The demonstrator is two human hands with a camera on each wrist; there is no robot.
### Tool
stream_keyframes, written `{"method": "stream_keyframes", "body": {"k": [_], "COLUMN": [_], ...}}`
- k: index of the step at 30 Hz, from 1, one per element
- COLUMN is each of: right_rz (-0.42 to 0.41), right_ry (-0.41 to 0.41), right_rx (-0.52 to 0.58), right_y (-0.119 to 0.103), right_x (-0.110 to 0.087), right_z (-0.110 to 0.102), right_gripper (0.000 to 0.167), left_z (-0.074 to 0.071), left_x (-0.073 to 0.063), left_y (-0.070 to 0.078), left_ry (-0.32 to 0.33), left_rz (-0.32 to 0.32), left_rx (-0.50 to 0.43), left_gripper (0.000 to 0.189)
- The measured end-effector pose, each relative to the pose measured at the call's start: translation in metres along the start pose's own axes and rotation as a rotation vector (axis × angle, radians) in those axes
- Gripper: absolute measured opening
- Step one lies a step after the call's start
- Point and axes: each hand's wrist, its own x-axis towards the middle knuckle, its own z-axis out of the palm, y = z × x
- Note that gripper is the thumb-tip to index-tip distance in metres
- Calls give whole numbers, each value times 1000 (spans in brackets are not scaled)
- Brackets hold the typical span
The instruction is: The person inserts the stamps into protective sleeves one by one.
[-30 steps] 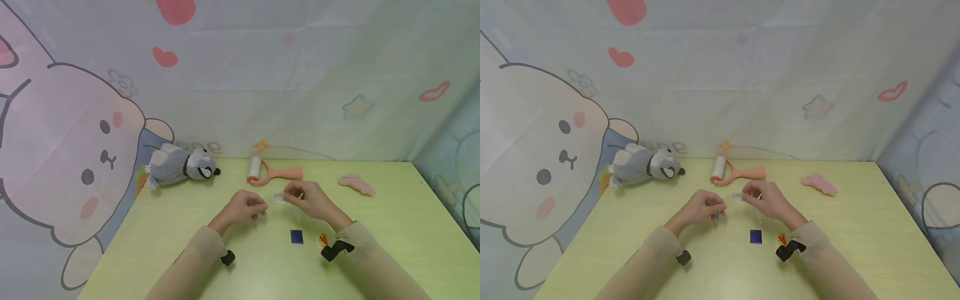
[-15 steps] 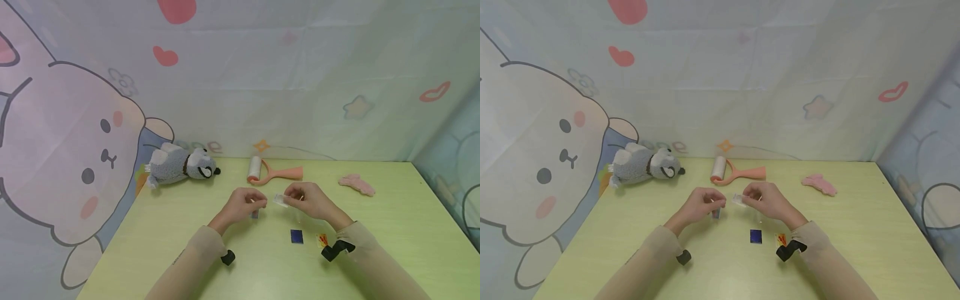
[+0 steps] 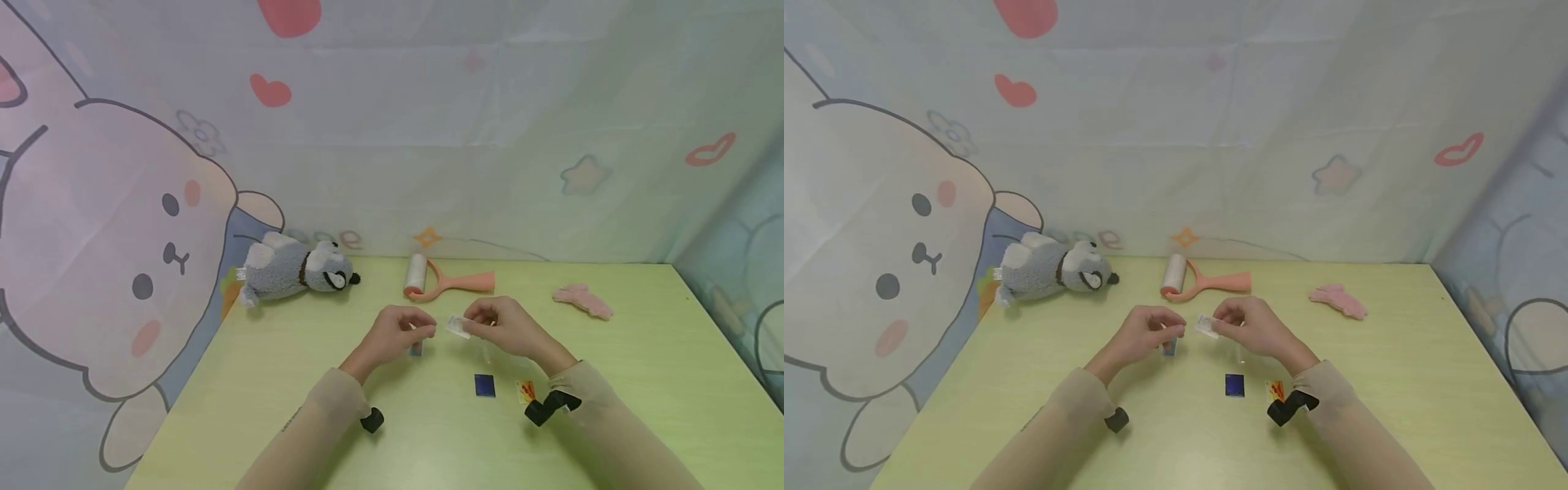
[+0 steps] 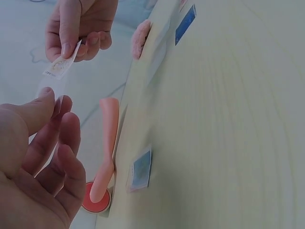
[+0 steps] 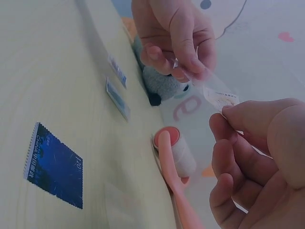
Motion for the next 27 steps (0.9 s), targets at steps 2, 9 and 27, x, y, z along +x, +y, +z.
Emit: {"method": "stream_keyframes", "body": {"k": [2,9,27], "right_rz": [-3,-21,-34], "right_ry": [-2,-39,-36], "right_rx": [2,4,-13], "right_y": [-1,4,4], "right_x": [0,2,4], "right_z": [-1,-2,2], "right_gripper": [7,7,11], "left_z": [0,1,2], "left_x": [1,2,0], "left_y": [0,1,6], "left_ry": [3,12,34], "left_rz": [5,21,42], "left_rx": [-1,-26,-34], "left_gripper": [23,16,15]}}
